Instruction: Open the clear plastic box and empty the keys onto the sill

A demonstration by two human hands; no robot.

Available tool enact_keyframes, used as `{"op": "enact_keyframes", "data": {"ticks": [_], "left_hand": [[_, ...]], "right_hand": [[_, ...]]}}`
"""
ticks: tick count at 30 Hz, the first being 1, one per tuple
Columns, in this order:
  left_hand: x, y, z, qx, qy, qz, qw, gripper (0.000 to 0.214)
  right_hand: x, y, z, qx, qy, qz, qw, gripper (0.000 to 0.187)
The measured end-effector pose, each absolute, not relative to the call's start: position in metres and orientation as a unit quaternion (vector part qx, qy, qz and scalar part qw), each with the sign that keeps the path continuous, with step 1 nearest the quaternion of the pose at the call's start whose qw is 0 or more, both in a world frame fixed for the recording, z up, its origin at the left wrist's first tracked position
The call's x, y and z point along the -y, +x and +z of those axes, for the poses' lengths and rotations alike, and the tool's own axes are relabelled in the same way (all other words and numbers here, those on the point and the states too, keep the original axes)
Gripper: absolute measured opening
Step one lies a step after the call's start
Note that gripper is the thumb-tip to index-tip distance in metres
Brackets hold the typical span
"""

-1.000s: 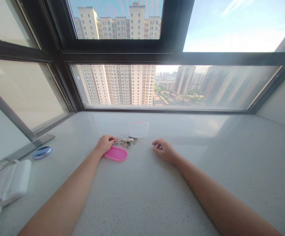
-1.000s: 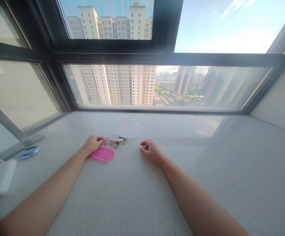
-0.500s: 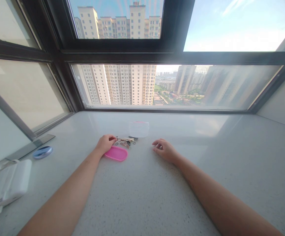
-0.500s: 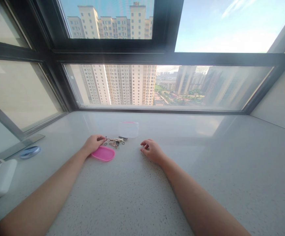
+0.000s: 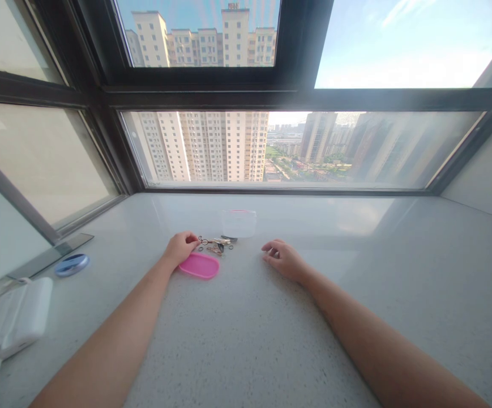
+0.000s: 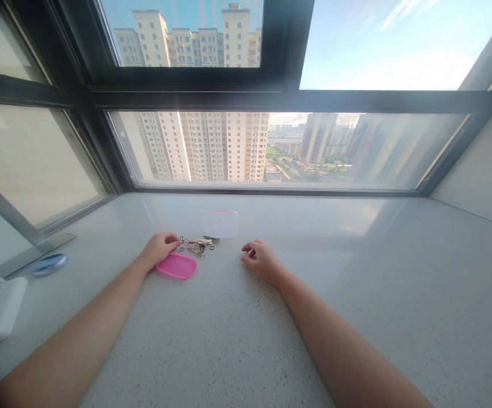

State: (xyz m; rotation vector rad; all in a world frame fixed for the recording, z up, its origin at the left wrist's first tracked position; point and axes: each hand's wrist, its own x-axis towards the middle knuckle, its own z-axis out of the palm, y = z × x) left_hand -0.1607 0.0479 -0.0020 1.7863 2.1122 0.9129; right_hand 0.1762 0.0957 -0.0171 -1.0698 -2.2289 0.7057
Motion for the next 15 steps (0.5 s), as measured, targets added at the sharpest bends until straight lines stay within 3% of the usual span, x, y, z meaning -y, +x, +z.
{"op": "enact_keyframes", "data": {"ticks": [15], "left_hand": [[-0.0429,-0.1533,0.0053,-0.739,0.596,0.297,0.105,0.026]], "right_hand": [[-0.0940,0.1752,-0.0146,0.833,-0.400,0.263,0.276,0.021]]}}
